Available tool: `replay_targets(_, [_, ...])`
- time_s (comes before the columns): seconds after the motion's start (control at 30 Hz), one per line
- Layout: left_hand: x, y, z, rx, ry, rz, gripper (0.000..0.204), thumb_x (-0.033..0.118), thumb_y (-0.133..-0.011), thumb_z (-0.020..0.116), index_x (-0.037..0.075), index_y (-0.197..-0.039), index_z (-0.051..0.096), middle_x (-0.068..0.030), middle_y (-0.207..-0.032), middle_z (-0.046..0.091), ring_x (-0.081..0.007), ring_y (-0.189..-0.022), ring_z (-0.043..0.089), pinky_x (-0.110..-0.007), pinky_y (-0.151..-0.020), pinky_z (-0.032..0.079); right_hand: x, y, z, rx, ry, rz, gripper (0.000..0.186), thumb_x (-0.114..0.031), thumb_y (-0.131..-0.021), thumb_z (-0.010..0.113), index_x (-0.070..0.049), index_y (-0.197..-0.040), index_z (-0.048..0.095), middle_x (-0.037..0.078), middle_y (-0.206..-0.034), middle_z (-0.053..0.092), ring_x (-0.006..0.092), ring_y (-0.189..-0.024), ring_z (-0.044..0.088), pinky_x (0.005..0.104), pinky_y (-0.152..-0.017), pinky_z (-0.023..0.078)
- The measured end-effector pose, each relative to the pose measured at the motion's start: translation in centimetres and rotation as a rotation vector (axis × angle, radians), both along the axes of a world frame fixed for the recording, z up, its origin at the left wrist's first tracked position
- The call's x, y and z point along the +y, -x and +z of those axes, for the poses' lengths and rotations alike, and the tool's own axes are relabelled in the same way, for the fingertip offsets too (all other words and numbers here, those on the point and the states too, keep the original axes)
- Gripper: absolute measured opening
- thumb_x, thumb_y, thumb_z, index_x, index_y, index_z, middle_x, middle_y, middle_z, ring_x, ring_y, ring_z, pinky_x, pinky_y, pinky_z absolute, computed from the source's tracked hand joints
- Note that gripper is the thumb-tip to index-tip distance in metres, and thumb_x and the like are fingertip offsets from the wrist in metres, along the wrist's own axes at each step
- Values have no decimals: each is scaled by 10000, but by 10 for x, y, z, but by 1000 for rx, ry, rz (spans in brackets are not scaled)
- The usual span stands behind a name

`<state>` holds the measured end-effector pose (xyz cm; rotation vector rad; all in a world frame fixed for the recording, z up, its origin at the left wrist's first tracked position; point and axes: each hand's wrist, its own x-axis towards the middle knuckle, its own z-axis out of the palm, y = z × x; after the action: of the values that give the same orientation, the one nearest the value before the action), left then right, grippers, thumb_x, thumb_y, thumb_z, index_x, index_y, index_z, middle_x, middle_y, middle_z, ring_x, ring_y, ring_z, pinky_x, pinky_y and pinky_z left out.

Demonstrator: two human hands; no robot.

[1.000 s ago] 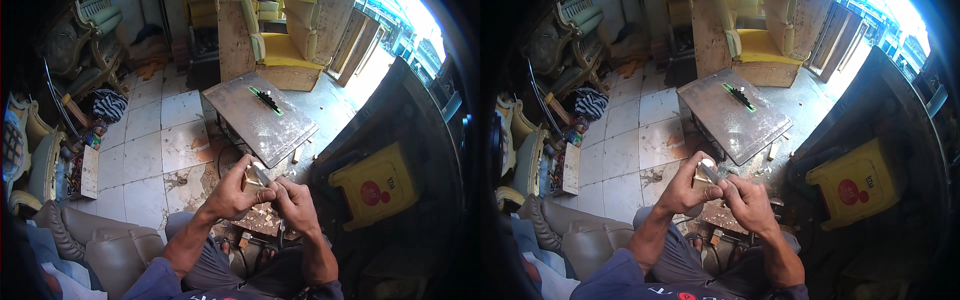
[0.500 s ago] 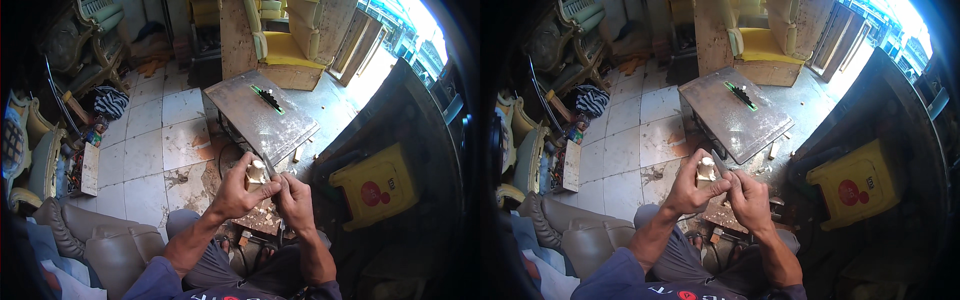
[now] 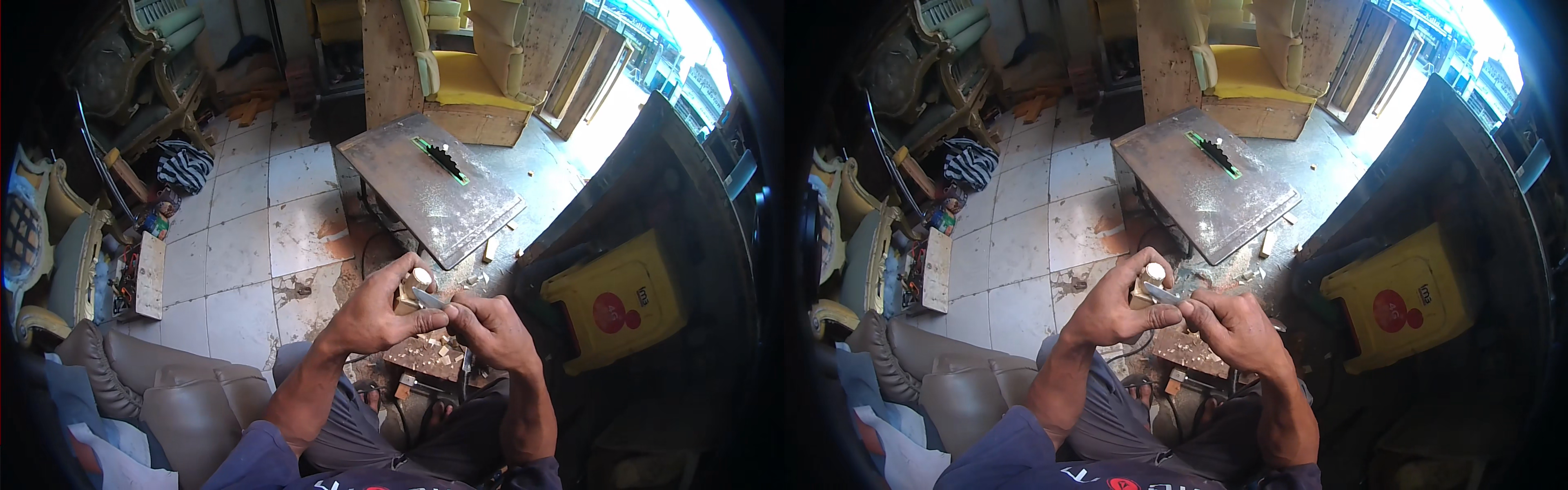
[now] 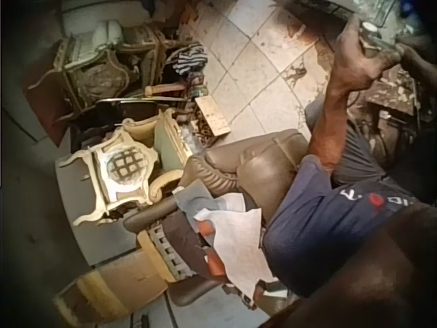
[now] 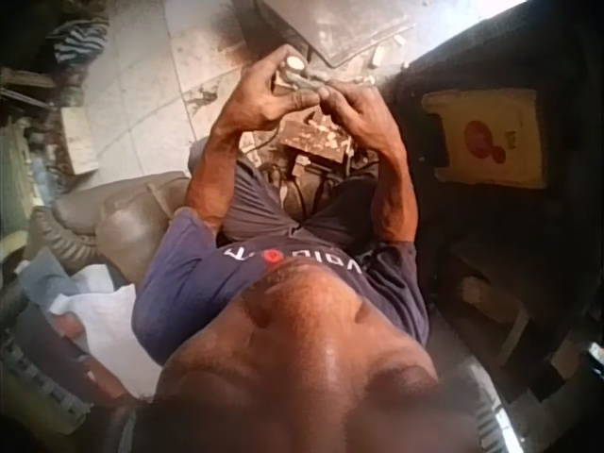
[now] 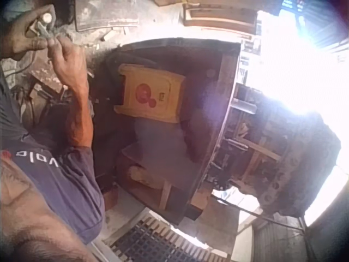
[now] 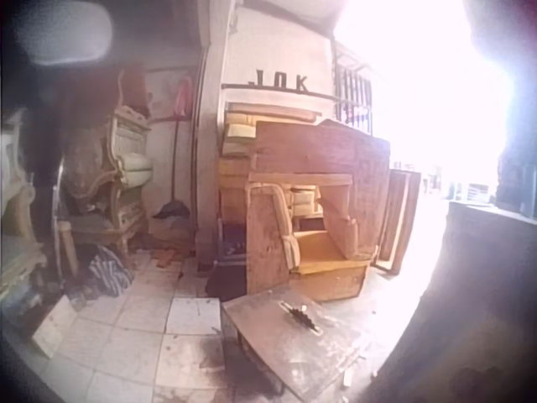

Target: The person shapes a wooden furniture component using a hand knife and a small saw, then hammers a metal sleeve onto the end. They also use a larger knife to shave the wood and reach for a coil of white cord on the wall.

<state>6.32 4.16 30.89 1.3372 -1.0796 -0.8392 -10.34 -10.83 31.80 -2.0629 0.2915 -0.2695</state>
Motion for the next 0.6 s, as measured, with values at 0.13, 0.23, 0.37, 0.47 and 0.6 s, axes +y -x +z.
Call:
replay_targets(0.13, [1, 3, 0, -113, -2, 116, 433, 220, -897, 855, 21, -1152, 568, -42, -995, 669, -94, -902, 619, -277, -801, 522, 14, -4, -5, -130, -14, -132, 342, -261, -1076, 587, 11, -888, 676, 132, -665, 645, 183, -552, 602, 357, -549, 468])
replay_targets(0.23, [-11, 11, -3, -168, 65, 228, 419, 217, -904, 848, 29, -1140, 558, -32, -996, 660, -92, -887, 613, -275, -793, 519, 31, -13, -33, -325, -341, -418, 342, -266, -1098, 574, 5, -908, 659, 10, -632, 590, 78, -572, 547, 282, -512, 432])
replay_targets(0.37, [-17, 16, -7, 229, 205, 107, 528, 275, -864, 888, 81, -1124, 471, 0, -978, 556, -69, -936, 558, -240, -764, 486, 30, -18, -25, -388, -502, -366, 261, -274, -1067, 629, -15, -1097, 623, -30, -704, 577, 40, -590, 510, 235, -518, 400])
replay_targets(0.47, [-13, 13, -20, 417, 361, 72, 631, 261, -894, 857, 59, -1253, 380, -46, -1009, 602, -101, -977, 622, -260, -842, 552, 33, -20, -25, -251, -595, -231, 451, -243, -977, 755, -32, -1323, 558, -36, -831, 596, 28, -653, 518, 206, -593, 415])
replay_targets(0.6, [-15, 12, -19, 517, 467, 113, 574, 331, -939, 799, 52, -1266, 419, -93, -1148, 650, -122, -964, 660, -280, -842, 576, 52, -27, -24, -325, -676, -251, 641, -201, -909, 835, -36, -1439, 515, -4, -1013, 588, 37, -814, 544, 220, -706, 466])
